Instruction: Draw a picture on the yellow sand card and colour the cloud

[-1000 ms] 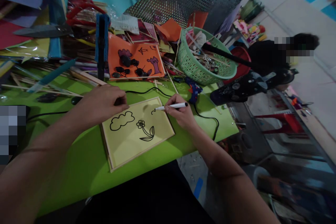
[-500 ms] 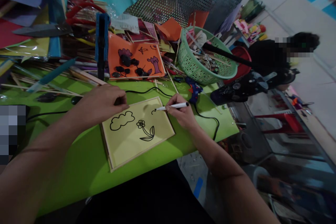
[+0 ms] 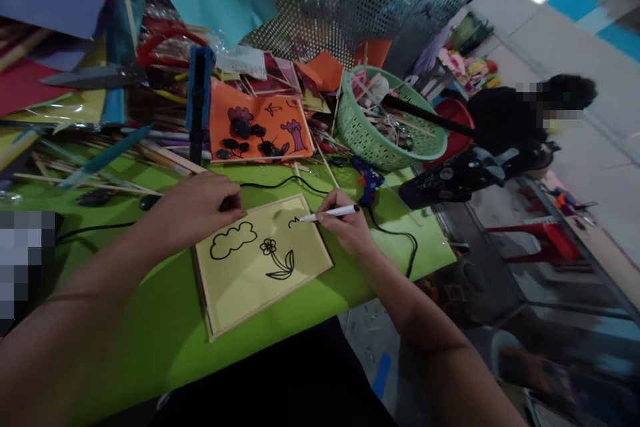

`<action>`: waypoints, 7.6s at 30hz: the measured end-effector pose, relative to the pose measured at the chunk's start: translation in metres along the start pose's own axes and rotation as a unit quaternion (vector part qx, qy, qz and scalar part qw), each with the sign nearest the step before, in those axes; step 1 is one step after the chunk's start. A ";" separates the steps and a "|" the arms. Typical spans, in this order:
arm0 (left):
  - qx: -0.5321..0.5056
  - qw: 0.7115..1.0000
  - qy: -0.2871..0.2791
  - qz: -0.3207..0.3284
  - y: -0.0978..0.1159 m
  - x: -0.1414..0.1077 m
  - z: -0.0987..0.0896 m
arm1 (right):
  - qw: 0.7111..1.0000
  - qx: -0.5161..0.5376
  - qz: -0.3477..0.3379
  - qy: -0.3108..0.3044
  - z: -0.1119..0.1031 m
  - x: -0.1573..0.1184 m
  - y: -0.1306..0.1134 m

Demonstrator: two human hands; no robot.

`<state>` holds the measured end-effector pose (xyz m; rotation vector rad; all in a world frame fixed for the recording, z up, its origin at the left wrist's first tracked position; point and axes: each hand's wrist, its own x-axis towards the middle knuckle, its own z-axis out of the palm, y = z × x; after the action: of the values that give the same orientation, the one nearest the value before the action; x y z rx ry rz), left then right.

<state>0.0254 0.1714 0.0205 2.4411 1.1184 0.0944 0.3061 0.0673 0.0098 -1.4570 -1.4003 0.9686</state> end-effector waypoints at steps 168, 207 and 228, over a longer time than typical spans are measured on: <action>0.006 1.000 0.002 0.020 0.000 0.001 0.000 | 0.965 -0.237 -0.107 0.030 0.004 -0.016 -0.004; -0.002 1.000 0.005 0.019 -0.004 0.001 0.002 | 0.945 -0.284 -0.156 0.053 0.006 -0.024 -0.008; 0.000 1.000 0.016 0.017 -0.003 0.002 0.004 | 0.941 -0.282 -0.179 0.048 0.003 -0.029 -0.008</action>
<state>0.0256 0.1737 0.0149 2.4674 1.0915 0.1433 0.2988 0.0387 0.0151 -1.5397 -1.8815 0.2631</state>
